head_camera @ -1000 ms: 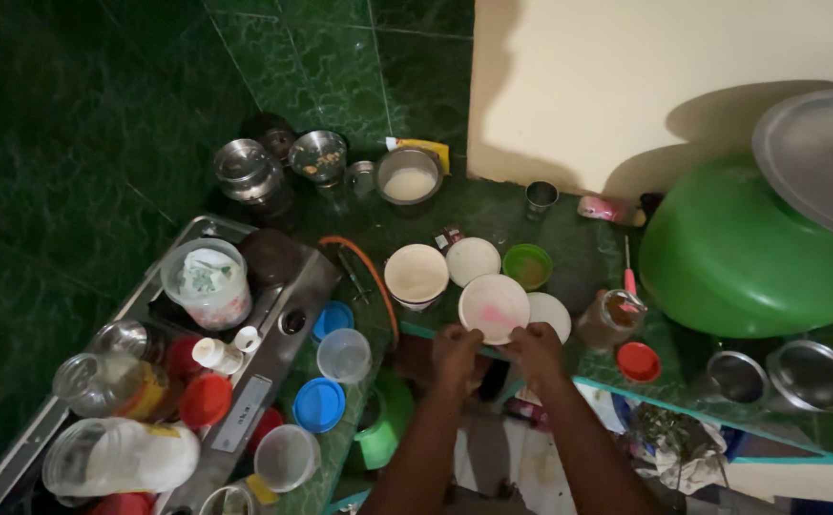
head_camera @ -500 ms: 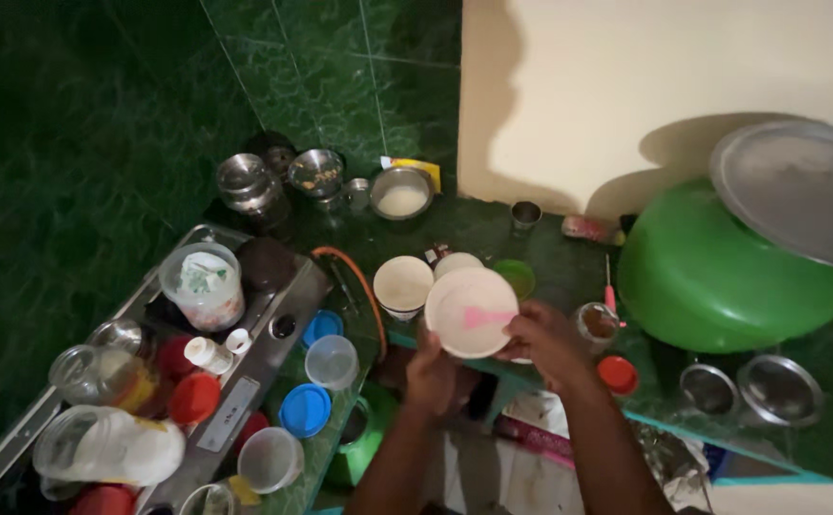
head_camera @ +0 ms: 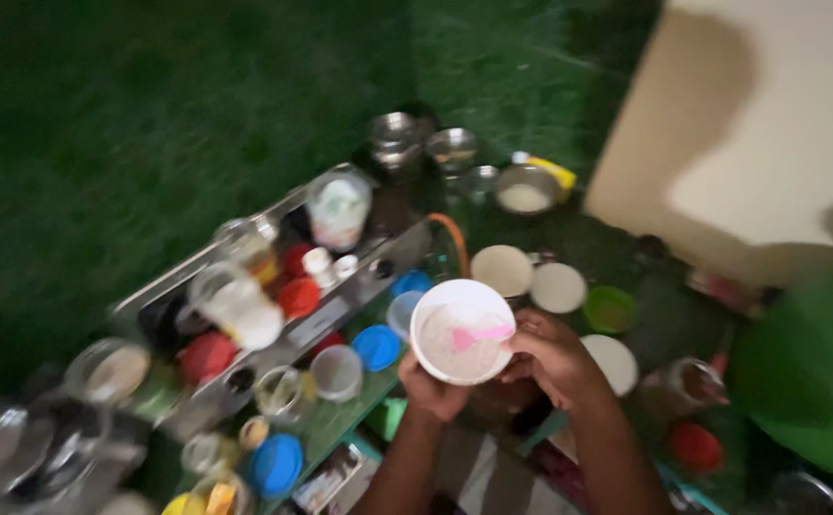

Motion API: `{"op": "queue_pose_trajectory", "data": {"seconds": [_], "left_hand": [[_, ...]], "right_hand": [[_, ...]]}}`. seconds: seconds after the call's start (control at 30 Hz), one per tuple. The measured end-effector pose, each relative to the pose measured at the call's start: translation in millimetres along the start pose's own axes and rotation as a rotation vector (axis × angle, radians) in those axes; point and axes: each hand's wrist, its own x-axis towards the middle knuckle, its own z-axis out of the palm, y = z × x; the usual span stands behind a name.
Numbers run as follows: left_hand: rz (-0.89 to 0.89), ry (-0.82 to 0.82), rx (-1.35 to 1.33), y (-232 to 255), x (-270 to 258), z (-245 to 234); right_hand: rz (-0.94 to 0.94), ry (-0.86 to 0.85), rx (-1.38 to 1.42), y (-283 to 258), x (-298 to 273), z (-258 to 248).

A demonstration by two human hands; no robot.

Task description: The person opens and closes the lids of small plastic containers and jars on a kitchen counter, then places some containers onto a wall shelf. They handle several containers one at a time, twisting lids on and off and arranging them on the shelf.

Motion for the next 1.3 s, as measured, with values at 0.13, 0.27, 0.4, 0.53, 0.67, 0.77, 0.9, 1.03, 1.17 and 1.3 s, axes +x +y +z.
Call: {"op": "queue_pose_trajectory", "data": {"seconds": [0.13, 0.27, 0.4, 0.53, 0.67, 0.77, 0.9, 1.03, 1.17, 1.3], "left_hand": [[0.038, -0.176, 0.068, 27, -24, 13], [0.079, 0.151, -0.039, 36, -34, 38], [0.11, 0.077, -0.081, 45, -51, 44], [0.158, 0.099, -0.114, 54, -73, 39], [0.181, 0.147, -0.05, 58, -97, 28], [0.174, 0.217, -0.026, 55, -106, 25], [0.112, 0.303, -0.081, 32, -107, 24], [0.082, 0.197, -0.115, 1, -96, 21], [0.142, 0.059, 0.082, -43, -77, 7], [0.038, 0.238, 0.042, -83, -59, 5]], "right_hand": [[-0.034, -0.044, -0.028, 17, 12, 27], [-0.059, -0.132, -0.024, 24, 19, 46], [-0.103, -0.195, 0.008, 31, 19, 63], [-0.116, -0.159, 0.076, 47, 9, 82], [-0.095, -0.091, 0.048, 66, -11, 94], [-0.063, -0.08, 0.059, 68, -26, 93], [-0.032, -0.031, 0.039, 64, -48, 75], [-0.067, 0.037, 0.005, 52, -58, 46], [-0.118, 0.099, 0.106, 58, -60, -18], [-0.167, 0.294, 0.178, 87, -50, -115]]}}
